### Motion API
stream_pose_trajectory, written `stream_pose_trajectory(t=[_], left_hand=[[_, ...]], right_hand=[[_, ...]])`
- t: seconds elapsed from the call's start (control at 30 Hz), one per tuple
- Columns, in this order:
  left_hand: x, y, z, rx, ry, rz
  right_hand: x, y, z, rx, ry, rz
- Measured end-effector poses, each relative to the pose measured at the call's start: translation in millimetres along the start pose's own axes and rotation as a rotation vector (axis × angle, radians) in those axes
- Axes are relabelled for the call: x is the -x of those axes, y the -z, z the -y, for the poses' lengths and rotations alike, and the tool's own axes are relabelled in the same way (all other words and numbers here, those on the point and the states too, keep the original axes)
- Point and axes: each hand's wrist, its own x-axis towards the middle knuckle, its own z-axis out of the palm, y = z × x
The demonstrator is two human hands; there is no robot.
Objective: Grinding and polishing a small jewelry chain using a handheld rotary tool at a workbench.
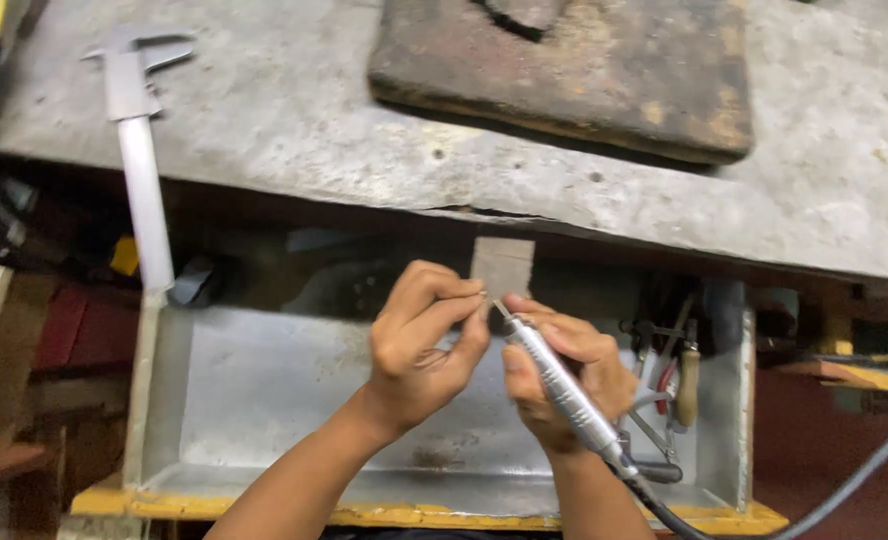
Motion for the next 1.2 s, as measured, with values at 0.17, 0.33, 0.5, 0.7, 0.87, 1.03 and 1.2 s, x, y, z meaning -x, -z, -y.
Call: stream_pose_trajectory(t=[0.17, 0.33, 0.5, 0.7, 0.87, 1.03, 1.2], left_hand=[[-2.4, -5.9, -5.5, -0.026, 0.012, 0.030], [3.6, -11.4, -5.0, -0.116, 0.053, 0.024], [5.6, -11.2, -2.5, -0.131, 0.048, 0.029], [4.8, -9.4, -0.9, -0.113, 0.041, 0.029], [3.6, -8.1, -0.9, -0.111, 0.038, 0.035], [4.7, -7.8, 0.4, -0.095, 0.042, 0.030], [2.6, -8.4, -0.6, -0.092, 0.038, 0.029]], right_hand=[[6.5, 10.0, -7.7, -0.171, -0.056, 0.054], [3.3, 0.0, -7.1, -0.307, 0.002, -0.054], [4.7, 0.6, -5.8, -0.298, -0.036, -0.044], [0.0, 0.5, -0.5, -0.179, -0.009, -0.032], [1.9, -1.5, -0.5, -0.102, 0.039, -0.025], [3.9, -0.9, -0.1, -0.056, 0.025, -0.020], [-0.5, -0.2, 1.4, -0.108, 0.014, -0.026]])
